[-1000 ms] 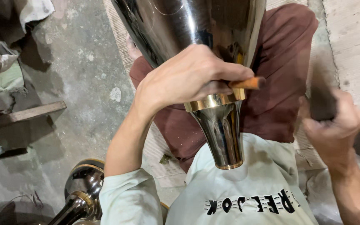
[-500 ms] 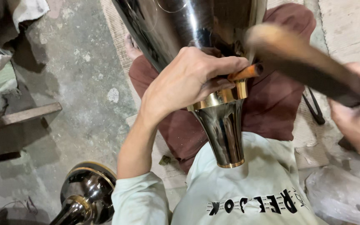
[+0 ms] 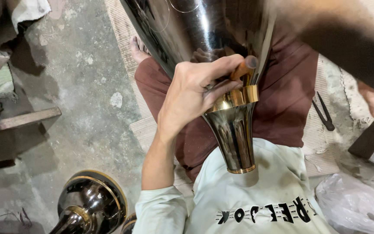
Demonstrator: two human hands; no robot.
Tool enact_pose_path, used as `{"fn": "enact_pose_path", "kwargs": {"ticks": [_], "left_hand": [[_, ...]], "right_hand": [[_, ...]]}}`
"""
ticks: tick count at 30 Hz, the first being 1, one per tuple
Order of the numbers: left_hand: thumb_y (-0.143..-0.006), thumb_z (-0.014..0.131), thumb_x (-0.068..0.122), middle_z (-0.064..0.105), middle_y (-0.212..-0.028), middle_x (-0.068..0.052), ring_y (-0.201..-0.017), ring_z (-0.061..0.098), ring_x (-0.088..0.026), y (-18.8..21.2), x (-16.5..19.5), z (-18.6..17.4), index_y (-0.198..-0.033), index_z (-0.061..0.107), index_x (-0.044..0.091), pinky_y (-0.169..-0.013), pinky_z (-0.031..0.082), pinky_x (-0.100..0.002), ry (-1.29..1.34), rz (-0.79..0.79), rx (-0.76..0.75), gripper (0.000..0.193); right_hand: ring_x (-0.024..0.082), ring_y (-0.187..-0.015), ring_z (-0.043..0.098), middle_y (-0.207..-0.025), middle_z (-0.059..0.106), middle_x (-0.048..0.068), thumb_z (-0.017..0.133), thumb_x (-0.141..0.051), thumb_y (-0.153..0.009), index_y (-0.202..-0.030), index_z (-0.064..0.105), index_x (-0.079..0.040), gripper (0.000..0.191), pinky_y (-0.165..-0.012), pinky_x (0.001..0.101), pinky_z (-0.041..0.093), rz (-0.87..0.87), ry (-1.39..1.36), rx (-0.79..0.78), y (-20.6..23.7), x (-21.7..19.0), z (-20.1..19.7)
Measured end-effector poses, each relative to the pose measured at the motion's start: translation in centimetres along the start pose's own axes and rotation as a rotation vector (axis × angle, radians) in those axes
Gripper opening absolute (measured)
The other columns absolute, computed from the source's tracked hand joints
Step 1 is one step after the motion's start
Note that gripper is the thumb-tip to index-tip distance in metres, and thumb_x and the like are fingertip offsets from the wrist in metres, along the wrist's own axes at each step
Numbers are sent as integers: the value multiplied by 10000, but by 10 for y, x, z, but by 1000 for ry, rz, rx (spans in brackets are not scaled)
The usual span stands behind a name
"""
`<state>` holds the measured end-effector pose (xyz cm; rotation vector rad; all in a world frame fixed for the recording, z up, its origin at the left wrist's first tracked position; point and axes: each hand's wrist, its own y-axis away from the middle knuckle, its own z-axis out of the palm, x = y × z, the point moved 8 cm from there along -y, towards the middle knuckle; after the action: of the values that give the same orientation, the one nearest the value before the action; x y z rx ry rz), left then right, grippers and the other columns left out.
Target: The person sits on the floor and uses a wooden mallet to repeatedly strike a small wooden tool placed on the rim of a large polished metal vase. The person rotates the vase slightly between strikes to work around the circumference.
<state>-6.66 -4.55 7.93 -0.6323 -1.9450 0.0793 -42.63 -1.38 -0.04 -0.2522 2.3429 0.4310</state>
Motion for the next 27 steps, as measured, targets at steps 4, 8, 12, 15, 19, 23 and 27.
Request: {"fn": "enact_pose_path", "kwargs": {"ticks": [4,8,12,15,19,23,27], "left_hand": [[-956,788,10,783,-1058,-74,-913,799,-158,16,-2,0,-1281,679,52,-737,649,-226,11,-63,158,346],[-992,754,-64,755,-1039,-78,-874,751,-82,45,-4,10,-1252,632,-5,-702,630,-187,216,-230,637,293],[-1005,747,-104,753,-954,-85,-715,623,-4,60,-9,25,-1181,630,-19,-582,499,-131,284,-269,783,228],[-990,745,-93,748,-983,-74,-678,591,21,62,-9,26,-1195,607,-23,-543,464,-125,281,-246,821,257],[-976,743,-96,750,-996,-68,-710,587,27,63,-10,27,-1185,600,-33,-573,468,-133,295,-253,847,261],[-976,773,-104,743,-910,-74,-663,514,27,67,-12,30,-1070,621,-35,-571,427,-124,245,-272,860,191],[-915,824,-67,655,-761,-49,-613,526,-8,69,-12,30,-1023,655,-23,-561,452,-156,11,-334,844,206]], "right_hand": [[182,-717,626,-891,626,126,611,1,-908,-1383,553,48,480,-684,304,498,-52,133,13,-15,-21,-8],[146,-770,639,-923,633,72,639,-45,-813,-1403,524,22,604,-712,289,499,-98,-118,-11,-36,-44,-8],[293,-900,622,-999,615,216,667,148,-722,-1310,561,95,600,-806,380,495,-375,335,112,-50,-90,-9],[324,-871,613,-982,634,227,707,203,-724,-1309,578,98,609,-782,403,494,-437,486,157,-58,-115,-15],[333,-961,652,-1084,655,245,669,216,-732,-1312,562,85,605,-840,401,521,-464,361,108,-69,-136,-25],[314,-952,650,-1073,655,229,665,196,-747,-1314,564,77,588,-834,392,519,-486,325,76,-73,-150,-24],[296,-944,649,-1062,655,214,661,175,-762,-1315,565,69,571,-828,382,517,-505,323,67,-76,-160,-24]]}}
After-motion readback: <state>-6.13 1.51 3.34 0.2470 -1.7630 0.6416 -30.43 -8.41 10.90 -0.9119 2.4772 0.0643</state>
